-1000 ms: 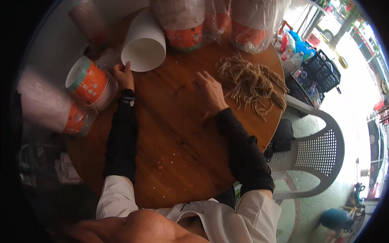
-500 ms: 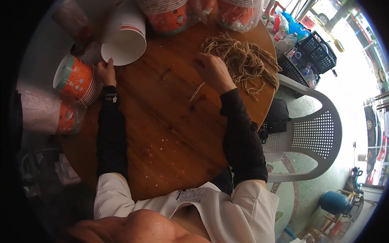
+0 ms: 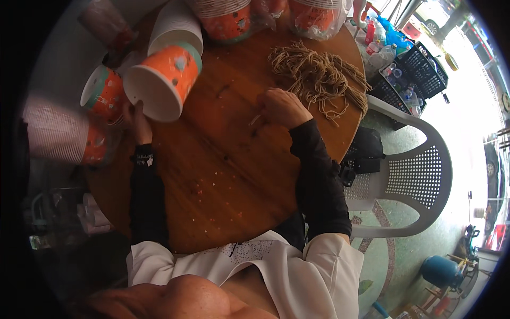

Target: Tying twine strings onto paper buckets to form handles.

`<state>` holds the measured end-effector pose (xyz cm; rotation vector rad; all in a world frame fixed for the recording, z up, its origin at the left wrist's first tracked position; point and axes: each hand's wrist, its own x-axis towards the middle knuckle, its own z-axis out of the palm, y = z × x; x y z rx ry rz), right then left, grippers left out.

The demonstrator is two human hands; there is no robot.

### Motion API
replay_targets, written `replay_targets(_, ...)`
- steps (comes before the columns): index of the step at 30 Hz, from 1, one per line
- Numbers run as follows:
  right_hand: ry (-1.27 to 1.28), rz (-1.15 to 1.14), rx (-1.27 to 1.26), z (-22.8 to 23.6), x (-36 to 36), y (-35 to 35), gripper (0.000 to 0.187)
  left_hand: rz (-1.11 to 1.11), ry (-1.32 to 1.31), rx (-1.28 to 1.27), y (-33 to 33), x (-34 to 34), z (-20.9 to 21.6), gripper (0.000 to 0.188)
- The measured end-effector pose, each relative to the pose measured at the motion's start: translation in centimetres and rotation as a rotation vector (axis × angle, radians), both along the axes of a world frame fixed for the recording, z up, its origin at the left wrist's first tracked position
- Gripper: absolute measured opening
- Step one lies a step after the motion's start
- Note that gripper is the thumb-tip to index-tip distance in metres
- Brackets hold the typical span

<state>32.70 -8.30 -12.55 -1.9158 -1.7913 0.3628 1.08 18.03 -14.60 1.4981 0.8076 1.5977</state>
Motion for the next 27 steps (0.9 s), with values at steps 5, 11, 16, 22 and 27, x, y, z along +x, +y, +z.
replay_targets(5, -0.092, 0.037, 0.113, -0.5, -0.5, -0.1, 0.017, -0.112, 0.095, -0.092, -1.6, -3.8, -1.3, 0.034)
replay_targets(11, 0.255, -0.075, 0.177, 0.2, -1.0, -1.5, 0.017, -0.055, 0.386, -0.104, -1.3, -3.7, -2.0, 0.044)
replay_targets(16, 0.48, -0.259, 0.169, -0.4, -1.3, -2.2, 0.013, -0.074, 0.581, 0.026, -4.0, -1.5, -1.8, 0.046)
replay_targets(22, 0.632, -0.291, 0.222, 0.4, -2.1, -2.6, 0.011, -0.122, 1.071, 0.035, -8.8, 0.1, 0.7, 0.056)
replay_targets(27, 0.746, -0.23, 0.238, 1.3, -2.8, -2.5, 0.008, -0.108, 1.124, 0.122, -10.4, 0.8, 1.1, 0.065)
